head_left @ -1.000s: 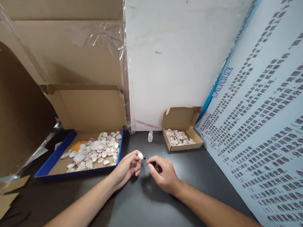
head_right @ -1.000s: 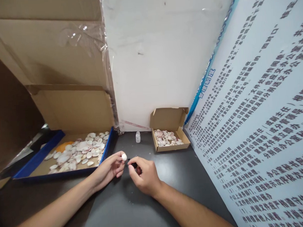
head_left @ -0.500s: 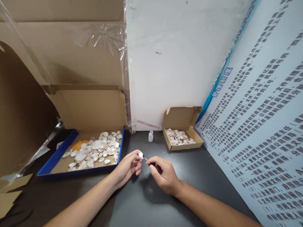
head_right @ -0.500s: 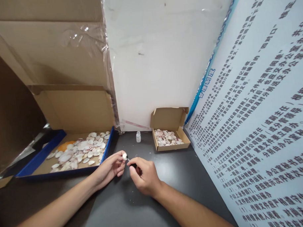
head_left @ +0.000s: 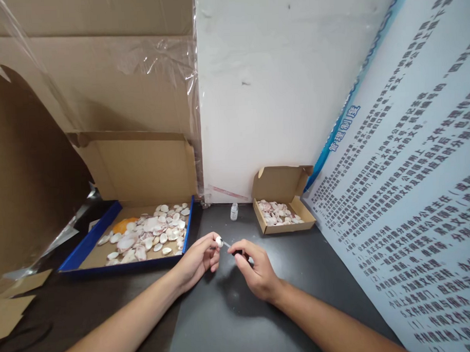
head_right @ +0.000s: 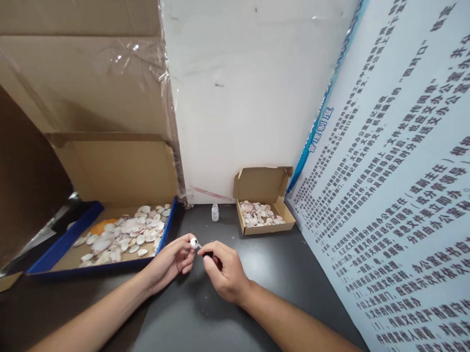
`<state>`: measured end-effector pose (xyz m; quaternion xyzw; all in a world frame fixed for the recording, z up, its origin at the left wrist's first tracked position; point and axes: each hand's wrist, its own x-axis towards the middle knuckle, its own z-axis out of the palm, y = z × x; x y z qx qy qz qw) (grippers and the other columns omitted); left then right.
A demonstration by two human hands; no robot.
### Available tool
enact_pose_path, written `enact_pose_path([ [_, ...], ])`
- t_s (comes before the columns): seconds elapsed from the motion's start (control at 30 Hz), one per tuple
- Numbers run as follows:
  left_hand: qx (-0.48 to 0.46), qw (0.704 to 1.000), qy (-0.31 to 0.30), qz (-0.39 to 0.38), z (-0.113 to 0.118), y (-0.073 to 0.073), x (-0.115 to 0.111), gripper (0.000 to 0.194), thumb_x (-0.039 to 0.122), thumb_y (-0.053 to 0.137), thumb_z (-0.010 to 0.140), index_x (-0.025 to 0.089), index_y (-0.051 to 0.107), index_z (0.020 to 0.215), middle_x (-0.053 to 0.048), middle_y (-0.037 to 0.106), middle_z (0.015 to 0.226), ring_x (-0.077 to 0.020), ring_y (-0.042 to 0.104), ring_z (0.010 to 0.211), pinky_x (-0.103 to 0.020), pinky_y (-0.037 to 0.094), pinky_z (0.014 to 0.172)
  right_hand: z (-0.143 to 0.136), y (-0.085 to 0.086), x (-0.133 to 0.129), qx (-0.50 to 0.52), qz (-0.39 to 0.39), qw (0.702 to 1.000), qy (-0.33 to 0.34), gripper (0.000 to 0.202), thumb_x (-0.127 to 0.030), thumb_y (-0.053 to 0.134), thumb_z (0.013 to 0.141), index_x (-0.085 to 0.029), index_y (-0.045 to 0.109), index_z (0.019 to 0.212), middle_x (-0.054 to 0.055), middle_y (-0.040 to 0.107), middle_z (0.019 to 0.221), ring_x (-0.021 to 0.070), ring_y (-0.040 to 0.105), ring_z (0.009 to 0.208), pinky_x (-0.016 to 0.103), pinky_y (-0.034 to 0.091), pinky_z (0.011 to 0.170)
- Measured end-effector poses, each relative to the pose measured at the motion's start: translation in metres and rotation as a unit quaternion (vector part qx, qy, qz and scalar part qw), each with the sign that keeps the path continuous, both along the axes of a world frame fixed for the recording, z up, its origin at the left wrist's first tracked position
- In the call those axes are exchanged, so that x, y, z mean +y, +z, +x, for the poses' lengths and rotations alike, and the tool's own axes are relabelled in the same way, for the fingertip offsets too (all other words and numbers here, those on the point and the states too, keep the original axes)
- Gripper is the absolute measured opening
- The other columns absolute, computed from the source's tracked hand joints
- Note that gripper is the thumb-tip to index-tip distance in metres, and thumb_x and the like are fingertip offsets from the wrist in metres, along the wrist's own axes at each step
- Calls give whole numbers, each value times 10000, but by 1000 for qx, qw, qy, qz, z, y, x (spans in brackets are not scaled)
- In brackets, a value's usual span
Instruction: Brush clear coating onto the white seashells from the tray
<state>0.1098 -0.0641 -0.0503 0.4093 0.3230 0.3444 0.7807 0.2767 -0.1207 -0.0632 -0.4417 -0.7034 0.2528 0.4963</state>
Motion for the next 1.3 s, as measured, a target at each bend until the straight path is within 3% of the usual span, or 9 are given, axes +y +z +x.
enact_pose_path([
  [0.17,-2,1000,-3,-1,0,-2,0,87,208,586,767,175,506,775,54,439,630,-55,372,448,-178,366,414,-2,0,2,-4,-80,997,-20,166,-256,496,887,-170,610,802,-43,448,591,108,402,540,219,314,531],
  [0.23,-2,1000,-8,2,0,-2,0,82,211,585,768,176,512,780,54,442,631,-55,371,446,-178,365,413,-2,0,2,3,-72,997,-28,174,-272,498,891,-170,606,801,-42,447,595,107,399,543,218,319,535],
  [0.4,-7,1000,1,3,-1,-5,1,96,221,592,763,181,506,779,58,433,609,-64,365,453,-181,363,413,-5,1,-3,-13,-35,999,26,135,-229,505,870,-172,614,815,-29,504,627,101,426,537,209,338,530],
  [0.63,-1,1000,0,-4,-1,-3,1,108,219,592,758,180,494,779,63,421,614,-59,373,453,-177,355,416,-8,0,-2,-51,-61,997,-19,144,-238,524,862,-171,598,759,-65,392,541,85,341,475,207,277,481],
  [0.77,-2,1000,-7,8,-1,-3,1,88,219,566,778,184,486,773,71,383,565,-68,357,448,-179,350,416,-8,2,-4,-61,-54,997,6,149,-259,548,862,-165,649,804,-69,381,530,85,331,475,206,284,492],
  [1.1,9,1000,-8,-2,0,0,-1,103,204,560,756,191,458,747,70,398,571,-65,374,437,-179,353,425,-9,0,-4,-75,-31,995,-63,161,-264,534,857,-167,639,782,-67,364,518,90,347,465,213,283,483],
  [1.3,13,1000,-8,-2,0,0,-2,87,198,556,743,191,470,754,67,409,546,-74,394,433,-178,350,423,-9,-1,-5,-51,-22,998,-33,90,-235,535,836,-176,600,816,-82,320,529,79,320,453,207,264,461],
])
